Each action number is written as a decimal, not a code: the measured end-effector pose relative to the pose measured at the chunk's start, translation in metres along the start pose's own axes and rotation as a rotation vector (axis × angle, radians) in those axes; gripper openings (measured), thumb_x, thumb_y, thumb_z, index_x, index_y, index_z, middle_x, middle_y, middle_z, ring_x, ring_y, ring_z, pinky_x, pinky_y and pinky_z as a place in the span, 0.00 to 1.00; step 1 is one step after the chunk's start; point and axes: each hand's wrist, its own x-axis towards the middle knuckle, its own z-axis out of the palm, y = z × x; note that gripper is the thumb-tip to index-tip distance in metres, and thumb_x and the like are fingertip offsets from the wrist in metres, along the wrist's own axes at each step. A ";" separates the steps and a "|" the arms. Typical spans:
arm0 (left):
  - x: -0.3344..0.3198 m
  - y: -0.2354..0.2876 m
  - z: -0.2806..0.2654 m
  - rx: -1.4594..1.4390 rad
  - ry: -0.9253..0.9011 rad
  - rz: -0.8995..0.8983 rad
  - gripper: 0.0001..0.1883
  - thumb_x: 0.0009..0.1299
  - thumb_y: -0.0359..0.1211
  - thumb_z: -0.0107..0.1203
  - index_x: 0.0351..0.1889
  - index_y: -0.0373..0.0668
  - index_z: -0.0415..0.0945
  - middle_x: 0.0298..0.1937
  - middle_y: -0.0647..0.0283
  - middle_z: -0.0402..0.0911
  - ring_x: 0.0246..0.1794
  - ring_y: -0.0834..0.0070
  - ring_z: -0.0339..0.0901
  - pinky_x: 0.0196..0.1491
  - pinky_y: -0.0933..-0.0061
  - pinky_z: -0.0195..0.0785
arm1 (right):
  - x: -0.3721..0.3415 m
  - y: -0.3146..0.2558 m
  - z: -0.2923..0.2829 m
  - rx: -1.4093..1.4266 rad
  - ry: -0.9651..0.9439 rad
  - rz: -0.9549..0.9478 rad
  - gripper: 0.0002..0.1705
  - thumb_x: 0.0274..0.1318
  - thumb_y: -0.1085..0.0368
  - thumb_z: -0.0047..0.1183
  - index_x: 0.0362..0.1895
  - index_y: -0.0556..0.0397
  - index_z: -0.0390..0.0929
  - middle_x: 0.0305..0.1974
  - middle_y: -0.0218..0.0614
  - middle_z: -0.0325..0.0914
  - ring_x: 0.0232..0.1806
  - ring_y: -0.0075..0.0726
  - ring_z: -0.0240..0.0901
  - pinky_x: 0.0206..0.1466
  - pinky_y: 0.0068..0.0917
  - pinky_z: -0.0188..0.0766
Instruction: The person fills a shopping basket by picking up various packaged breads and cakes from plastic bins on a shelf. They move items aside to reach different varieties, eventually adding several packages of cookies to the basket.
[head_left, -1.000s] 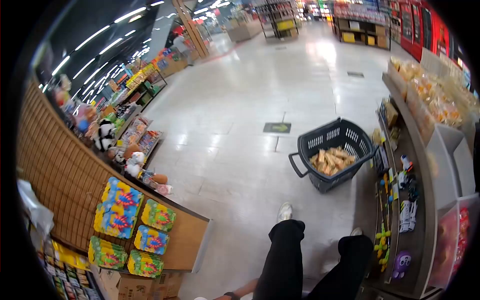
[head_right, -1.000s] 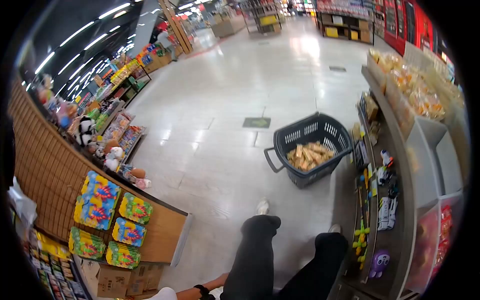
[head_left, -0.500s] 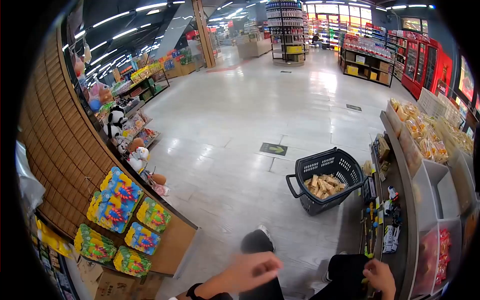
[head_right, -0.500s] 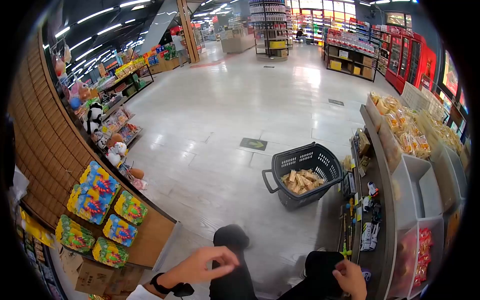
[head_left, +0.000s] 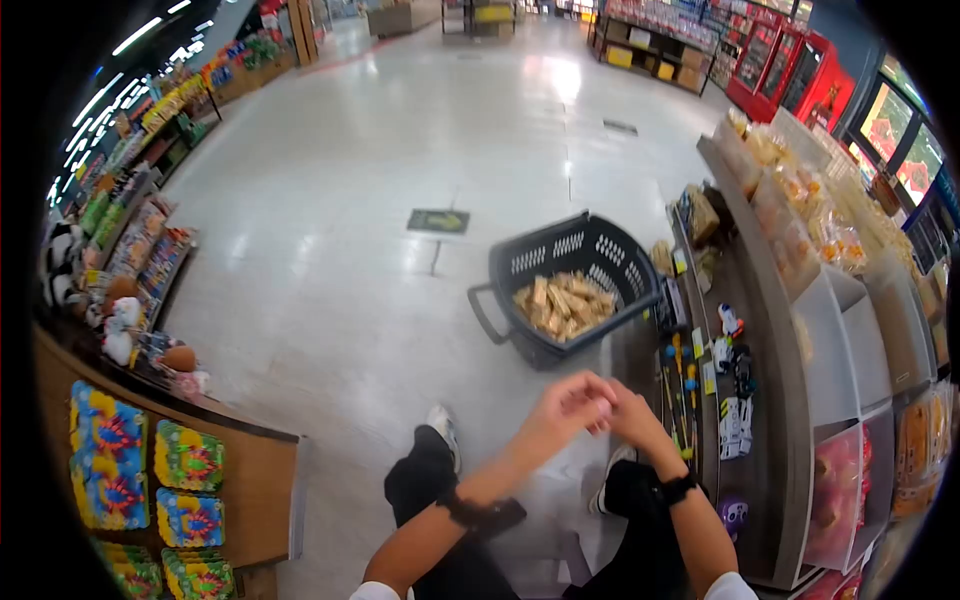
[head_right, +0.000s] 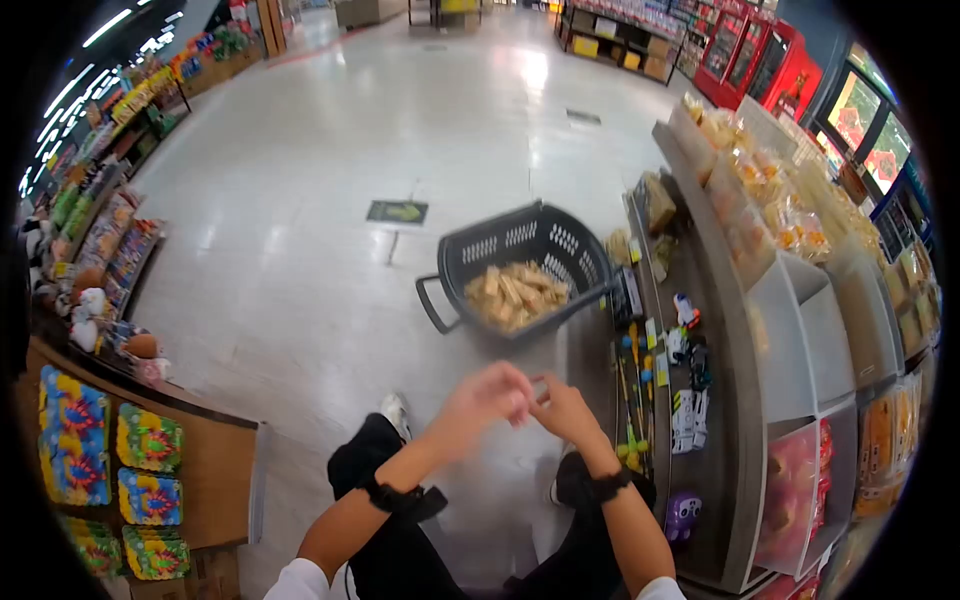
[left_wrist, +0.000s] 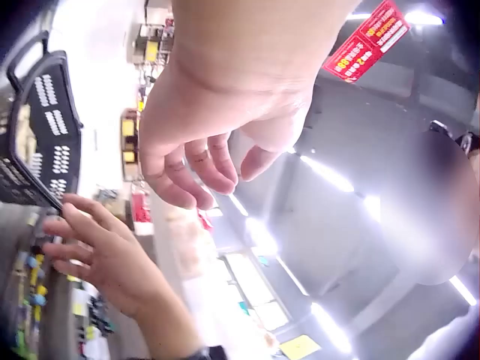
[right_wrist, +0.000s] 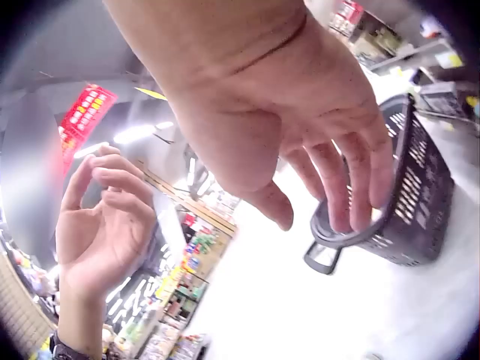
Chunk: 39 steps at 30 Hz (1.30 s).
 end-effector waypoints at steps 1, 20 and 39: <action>0.009 -0.030 -0.026 0.014 0.120 0.001 0.08 0.72 0.33 0.51 0.44 0.41 0.72 0.35 0.65 0.77 0.34 0.77 0.75 0.43 0.74 0.69 | 0.010 0.019 0.018 0.047 0.007 0.100 0.31 0.49 0.58 0.61 0.58 0.47 0.67 0.32 0.48 0.82 0.36 0.55 0.80 0.41 0.42 0.75; -0.015 -0.161 -0.120 0.147 0.572 -0.297 0.08 0.69 0.30 0.55 0.45 0.42 0.73 0.45 0.67 0.77 0.41 0.76 0.75 0.42 0.74 0.69 | 0.140 0.116 0.131 0.022 0.216 0.290 0.31 0.49 0.46 0.64 0.53 0.46 0.70 0.40 0.52 0.80 0.42 0.61 0.77 0.46 0.47 0.72; -0.106 -0.184 -0.136 1.219 1.022 -0.664 0.52 0.57 0.38 0.66 0.74 0.47 0.41 0.74 0.32 0.35 0.72 0.28 0.36 0.68 0.43 0.49 | -0.090 0.123 0.148 0.306 0.551 0.483 0.08 0.49 0.69 0.49 0.31 0.54 0.81 0.29 0.47 0.80 0.36 0.52 0.79 0.41 0.38 0.73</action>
